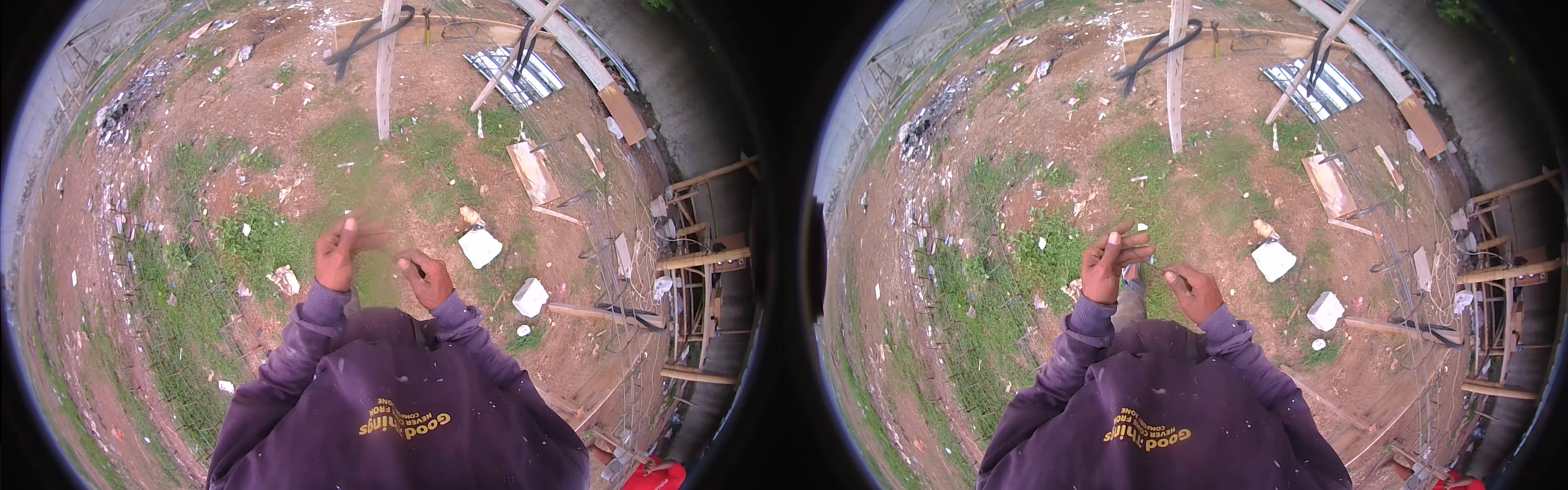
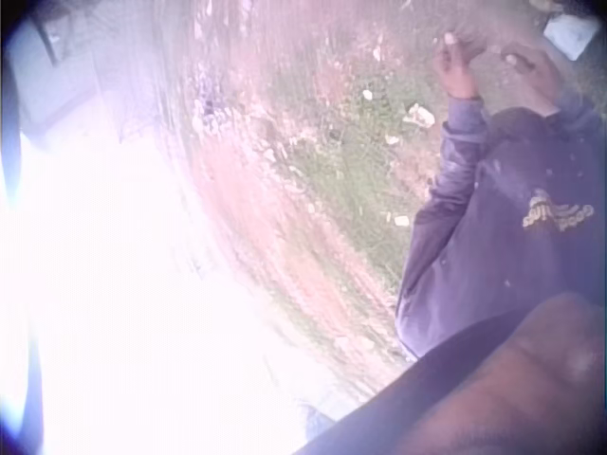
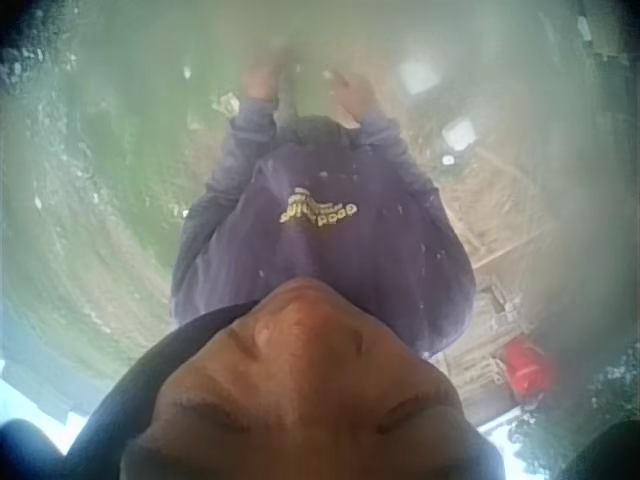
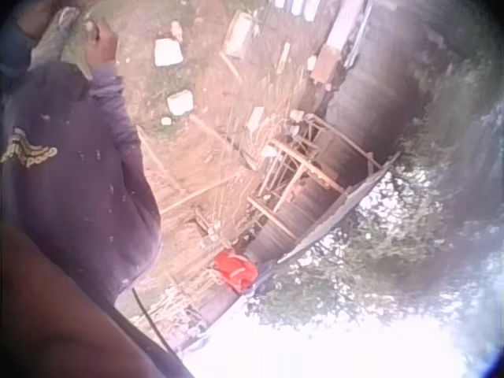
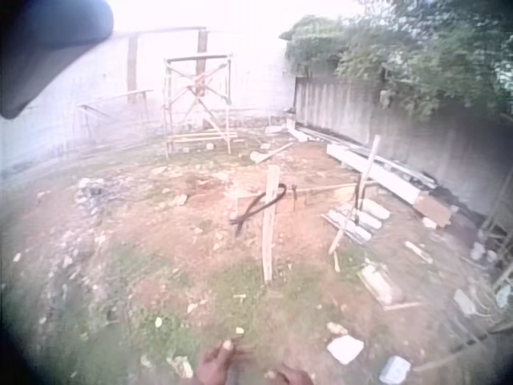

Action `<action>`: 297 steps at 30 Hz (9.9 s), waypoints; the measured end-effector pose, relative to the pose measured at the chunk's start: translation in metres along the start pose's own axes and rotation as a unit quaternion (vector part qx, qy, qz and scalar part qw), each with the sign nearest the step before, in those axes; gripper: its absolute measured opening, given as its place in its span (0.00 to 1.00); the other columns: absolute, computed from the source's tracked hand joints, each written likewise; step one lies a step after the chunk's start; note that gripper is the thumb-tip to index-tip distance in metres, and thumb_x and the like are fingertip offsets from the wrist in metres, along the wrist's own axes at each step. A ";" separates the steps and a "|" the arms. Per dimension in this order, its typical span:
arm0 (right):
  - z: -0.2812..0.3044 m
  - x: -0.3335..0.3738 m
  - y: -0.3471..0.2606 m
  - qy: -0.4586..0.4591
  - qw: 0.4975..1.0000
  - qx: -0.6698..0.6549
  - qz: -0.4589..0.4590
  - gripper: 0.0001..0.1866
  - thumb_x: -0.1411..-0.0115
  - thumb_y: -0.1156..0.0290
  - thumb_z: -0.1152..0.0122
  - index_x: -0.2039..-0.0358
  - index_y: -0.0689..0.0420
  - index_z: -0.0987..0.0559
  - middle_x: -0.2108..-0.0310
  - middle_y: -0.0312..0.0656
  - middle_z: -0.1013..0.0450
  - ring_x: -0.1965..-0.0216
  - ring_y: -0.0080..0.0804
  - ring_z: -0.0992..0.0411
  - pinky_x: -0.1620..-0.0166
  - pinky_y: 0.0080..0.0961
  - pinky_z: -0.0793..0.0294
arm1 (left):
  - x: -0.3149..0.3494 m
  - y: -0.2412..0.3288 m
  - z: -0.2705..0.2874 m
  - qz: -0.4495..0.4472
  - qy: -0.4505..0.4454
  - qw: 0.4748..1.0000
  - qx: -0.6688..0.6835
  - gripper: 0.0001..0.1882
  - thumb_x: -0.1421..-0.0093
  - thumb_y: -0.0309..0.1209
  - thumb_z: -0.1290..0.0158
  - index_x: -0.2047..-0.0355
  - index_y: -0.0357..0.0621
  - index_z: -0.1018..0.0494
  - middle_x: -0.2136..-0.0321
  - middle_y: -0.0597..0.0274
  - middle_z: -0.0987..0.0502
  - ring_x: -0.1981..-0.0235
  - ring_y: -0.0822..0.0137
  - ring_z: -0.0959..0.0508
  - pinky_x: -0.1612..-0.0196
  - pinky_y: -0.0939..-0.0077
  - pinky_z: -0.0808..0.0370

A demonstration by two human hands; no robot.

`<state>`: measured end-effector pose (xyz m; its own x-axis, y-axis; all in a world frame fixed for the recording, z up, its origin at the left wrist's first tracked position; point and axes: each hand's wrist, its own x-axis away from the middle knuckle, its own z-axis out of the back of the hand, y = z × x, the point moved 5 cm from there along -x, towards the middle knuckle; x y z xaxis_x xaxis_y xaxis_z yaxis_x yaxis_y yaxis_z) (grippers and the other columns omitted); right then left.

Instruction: The person assembles a rebar cage by positioning a metal frame on the ground, then using pliers to twist wire ties around the intersections of the bars. The person repeatedly bends, twists, and secures the wires to join the rebar segments into a single structure.

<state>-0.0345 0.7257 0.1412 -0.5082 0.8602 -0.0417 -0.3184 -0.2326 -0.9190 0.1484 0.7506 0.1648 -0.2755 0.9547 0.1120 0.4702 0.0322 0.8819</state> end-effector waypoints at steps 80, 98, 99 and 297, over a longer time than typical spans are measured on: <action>0.255 -0.456 0.306 0.780 0.492 -0.220 -0.318 0.10 0.40 0.67 0.38 0.66 0.61 0.17 0.73 0.40 0.20 0.73 0.27 0.24 0.67 0.28 0.25 | -0.674 -0.330 -0.383 0.179 -0.716 0.515 -0.436 0.22 0.40 0.48 0.40 0.74 0.38 0.18 0.81 0.61 0.21 0.87 0.74 0.29 0.82 0.76 0.31; 0.408 -0.418 0.297 0.330 0.592 0.220 -0.701 0.32 0.64 0.42 0.22 0.64 0.52 0.16 0.64 0.44 0.19 0.58 0.41 0.20 0.56 0.33 0.21 | -0.678 -0.346 -0.372 0.134 -0.723 0.536 -0.414 0.24 0.40 0.48 0.40 0.74 0.36 0.19 0.84 0.62 0.23 0.82 0.73 0.27 0.77 0.73 0.30; 0.410 -0.419 0.298 0.310 0.605 0.218 -0.700 0.32 0.64 0.43 0.22 0.63 0.51 0.16 0.64 0.44 0.19 0.58 0.41 0.20 0.56 0.34 0.21 | -0.678 -0.343 -0.374 0.097 -0.732 0.547 -0.395 0.23 0.40 0.48 0.40 0.74 0.36 0.19 0.83 0.63 0.22 0.82 0.73 0.27 0.77 0.72 0.30; 0.277 -0.357 0.225 0.352 0.659 0.354 -0.562 0.31 0.43 0.54 0.37 0.44 0.56 0.32 0.56 0.48 0.30 0.55 0.49 0.30 0.53 0.45 0.29 | -0.663 -0.334 -0.377 0.002 -0.699 0.558 -0.448 0.21 0.39 0.47 0.44 0.70 0.37 0.18 0.80 0.41 0.24 0.77 0.47 0.23 0.66 0.53 0.27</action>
<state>-0.1466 0.2400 0.0578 0.7855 0.6094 0.1082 -0.5980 0.7923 -0.1212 -0.1425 -0.0042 -0.0311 0.9412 0.2721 0.2004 -0.3110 0.4657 0.8285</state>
